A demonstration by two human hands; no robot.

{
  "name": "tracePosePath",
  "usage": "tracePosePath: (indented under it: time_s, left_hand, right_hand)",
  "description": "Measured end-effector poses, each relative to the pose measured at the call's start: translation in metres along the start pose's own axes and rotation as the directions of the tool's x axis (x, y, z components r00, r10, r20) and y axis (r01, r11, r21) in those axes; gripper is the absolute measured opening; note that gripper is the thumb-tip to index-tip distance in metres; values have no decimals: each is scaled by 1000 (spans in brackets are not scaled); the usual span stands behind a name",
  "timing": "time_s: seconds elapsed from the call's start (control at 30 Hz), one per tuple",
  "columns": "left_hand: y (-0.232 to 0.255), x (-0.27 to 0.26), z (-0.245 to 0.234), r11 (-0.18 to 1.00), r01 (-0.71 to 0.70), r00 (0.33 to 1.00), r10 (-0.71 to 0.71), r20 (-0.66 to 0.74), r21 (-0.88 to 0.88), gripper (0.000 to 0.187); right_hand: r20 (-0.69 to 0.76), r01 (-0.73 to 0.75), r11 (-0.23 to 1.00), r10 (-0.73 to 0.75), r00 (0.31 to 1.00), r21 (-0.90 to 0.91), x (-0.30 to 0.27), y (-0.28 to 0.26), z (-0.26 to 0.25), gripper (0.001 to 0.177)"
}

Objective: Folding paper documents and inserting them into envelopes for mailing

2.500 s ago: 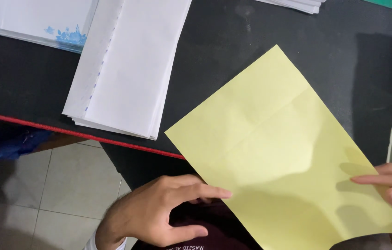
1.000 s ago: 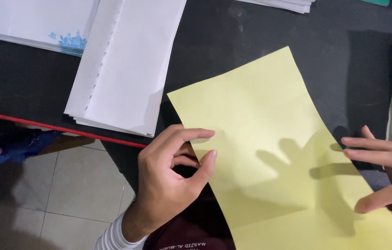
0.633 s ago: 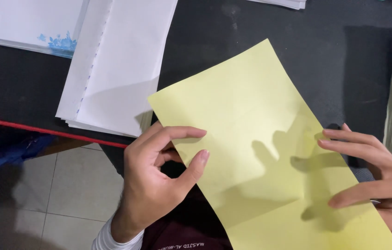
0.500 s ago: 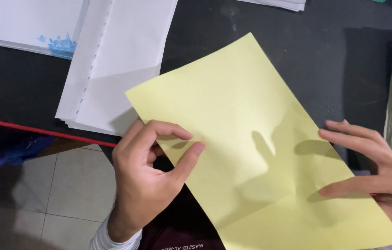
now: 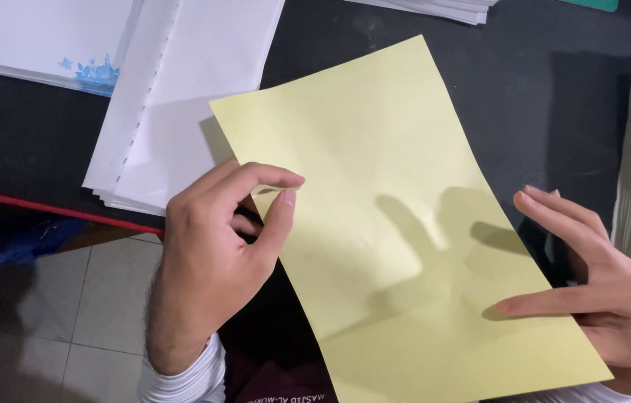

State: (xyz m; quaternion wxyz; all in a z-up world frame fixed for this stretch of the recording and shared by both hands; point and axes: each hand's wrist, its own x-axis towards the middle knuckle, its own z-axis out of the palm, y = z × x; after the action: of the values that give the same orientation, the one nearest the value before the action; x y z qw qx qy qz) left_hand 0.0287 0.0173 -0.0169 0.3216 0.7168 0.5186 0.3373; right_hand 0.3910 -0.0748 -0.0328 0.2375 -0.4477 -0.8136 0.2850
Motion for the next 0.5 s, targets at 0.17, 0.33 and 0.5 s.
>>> tracePosePath:
  time_s: [0.17,0.33,0.5]
  left_hand:
    - [4,3,2,999,-25,1000,26,15,-33,16]
    - [6,-3,7,991,-76,997,75,-16,-105,28]
    - [6,-14,15,983,67,996,-75,-38,-171,27]
  right_hand:
    - [-112,31,991,-17,994,128,-10,10,3,20]
    - [-472,-50,901,272,839,431,-21,1,28,12]
    - [-381,-12,896,201,902,444,-14,9,6,6]
